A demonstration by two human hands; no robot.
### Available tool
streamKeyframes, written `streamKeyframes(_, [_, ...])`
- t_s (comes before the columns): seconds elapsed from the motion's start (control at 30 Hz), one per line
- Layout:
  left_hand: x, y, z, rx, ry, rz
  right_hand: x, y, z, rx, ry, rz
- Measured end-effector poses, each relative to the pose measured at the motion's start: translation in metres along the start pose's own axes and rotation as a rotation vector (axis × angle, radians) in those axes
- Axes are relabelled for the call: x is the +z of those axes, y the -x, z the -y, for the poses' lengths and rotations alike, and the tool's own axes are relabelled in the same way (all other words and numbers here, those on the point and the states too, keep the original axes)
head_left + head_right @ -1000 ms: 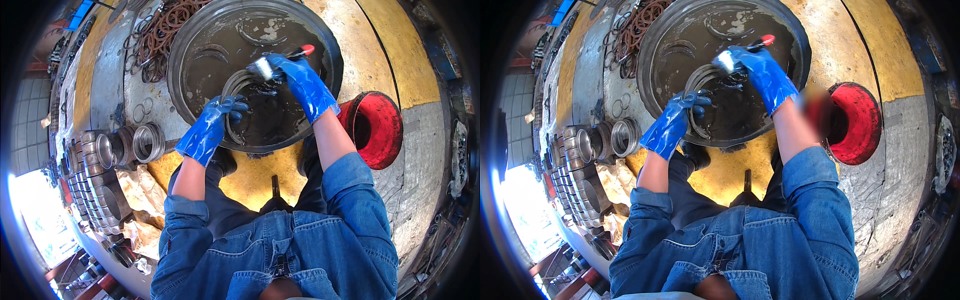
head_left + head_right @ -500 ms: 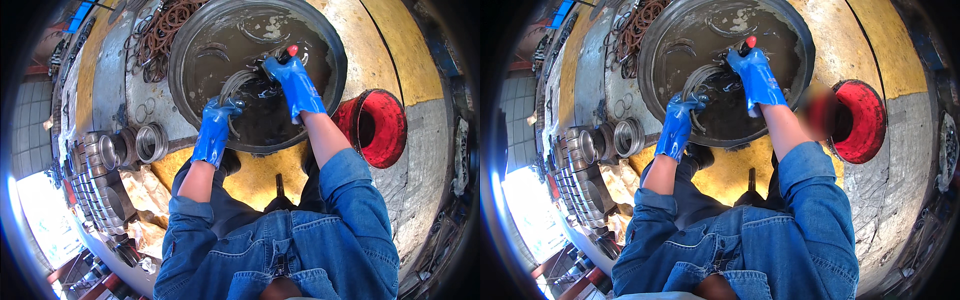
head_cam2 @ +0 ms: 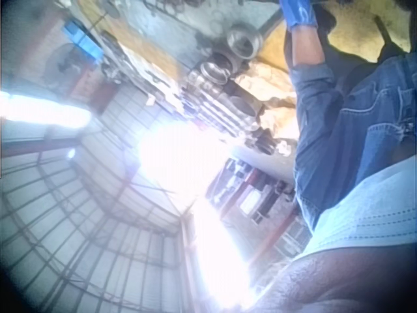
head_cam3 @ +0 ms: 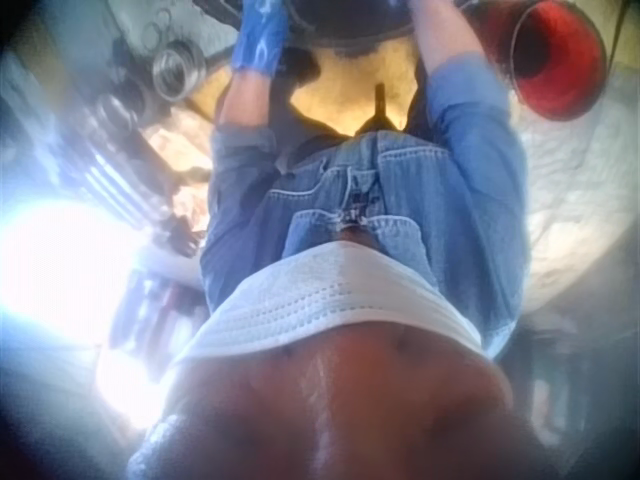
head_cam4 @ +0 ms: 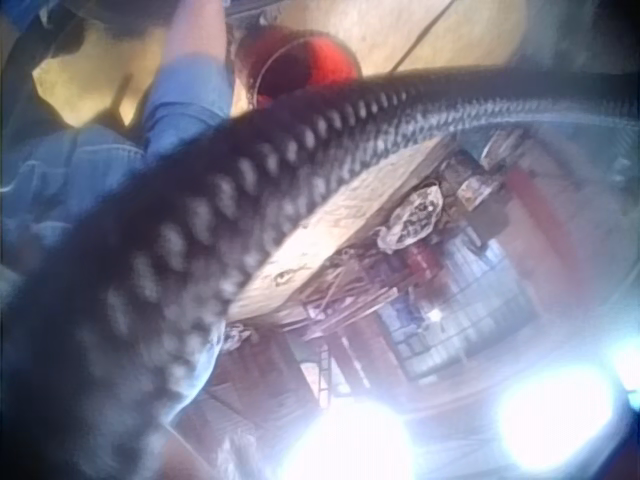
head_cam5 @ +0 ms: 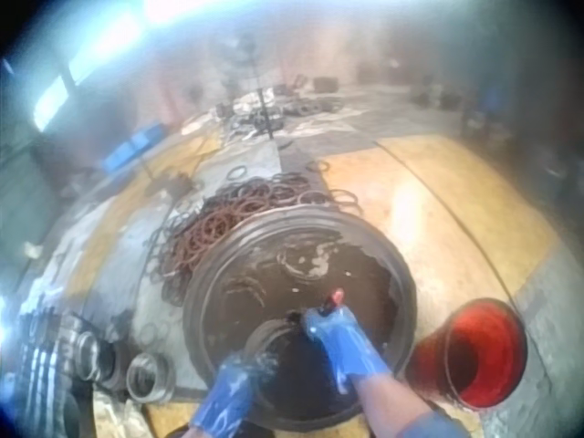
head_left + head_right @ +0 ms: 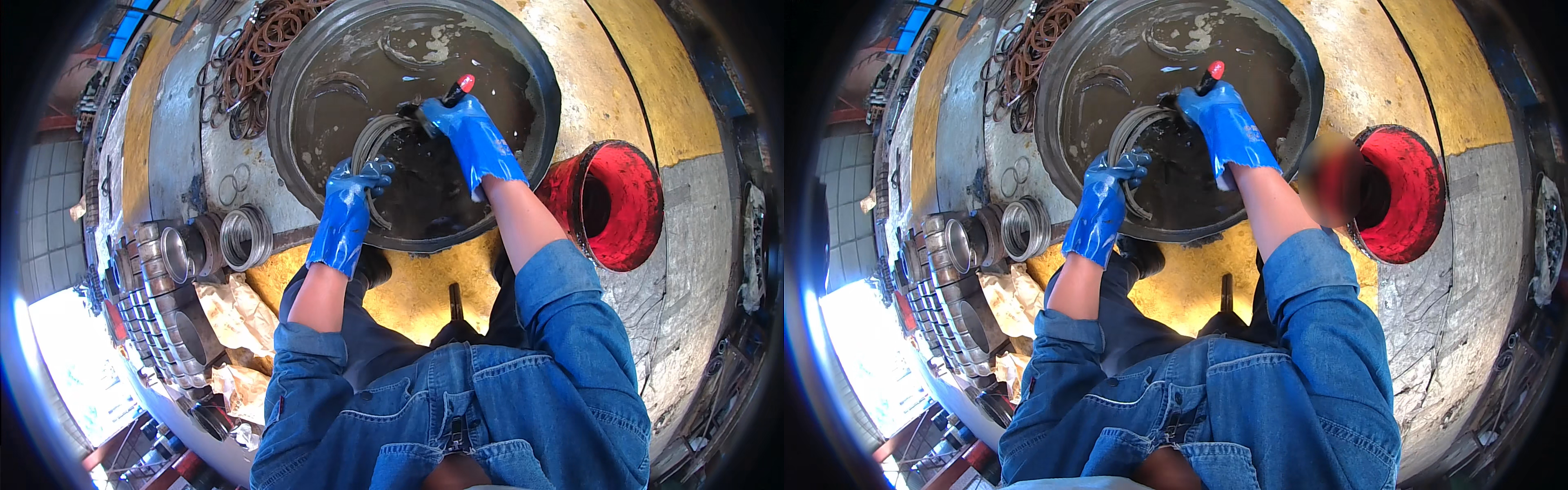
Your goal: The person cleans metal rings by scrubbing them with a brush in a bucket of liquid and then dipping them into a secondary bucket.
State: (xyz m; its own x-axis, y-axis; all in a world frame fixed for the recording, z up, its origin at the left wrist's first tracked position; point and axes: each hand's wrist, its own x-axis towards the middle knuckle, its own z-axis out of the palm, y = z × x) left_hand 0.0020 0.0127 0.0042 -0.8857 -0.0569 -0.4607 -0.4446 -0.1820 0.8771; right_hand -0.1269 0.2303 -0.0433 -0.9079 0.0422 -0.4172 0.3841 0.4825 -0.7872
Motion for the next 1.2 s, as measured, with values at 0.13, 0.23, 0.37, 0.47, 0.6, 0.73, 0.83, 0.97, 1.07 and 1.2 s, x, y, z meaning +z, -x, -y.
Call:
streamKeyframes(0.13, [0.004,0.001,-0.001,0.023,-0.049,-0.005,-0.008,0.027,0.002,-0.061,0.304,-0.355])
streamKeyframes(0.23, [0.008,-0.001,-0.003,0.025,-0.041,0.003,-0.030,0.023,0.019,-0.012,-0.090,0.018])
streamKeyframes(0.37, [0.006,-0.013,0.003,0.014,-0.031,0.012,-0.032,0.063,0.043,-0.264,-0.353,0.270])
streamKeyframes(0.47, [-0.011,-0.019,0.018,0.023,-0.008,-0.021,-0.010,0.068,0.052,-0.319,-0.175,0.266])
streamKeyframes(0.6, [0.008,-0.011,-0.001,-0.010,-0.011,0.022,-0.006,0.024,0.014,-0.179,-0.261,0.152])
streamKeyframes(0.73, [0.009,-0.007,-0.004,-0.033,-0.056,0.041,-0.019,0.032,0.008,0.106,-0.109,-0.028])
streamKeyframes(0.83, [0.018,-0.001,-0.013,-0.100,-0.127,0.060,-0.026,0.037,0.001,0.081,0.018,-0.125])
streamKeyframes(0.97, [0.042,-0.001,-0.026,-0.163,-0.131,0.231,-0.055,0.014,-0.009,0.102,-0.181,-0.195])
streamKeyframes(1.07, [0.044,0.008,-0.007,-0.053,-0.058,0.281,-0.069,0.028,-0.006,0.091,-0.352,-0.197])
streamKeyframes(1.2, [0.035,0.005,0.020,0.086,-0.035,0.322,-0.087,0.040,-0.014,0.035,-0.504,-0.210])
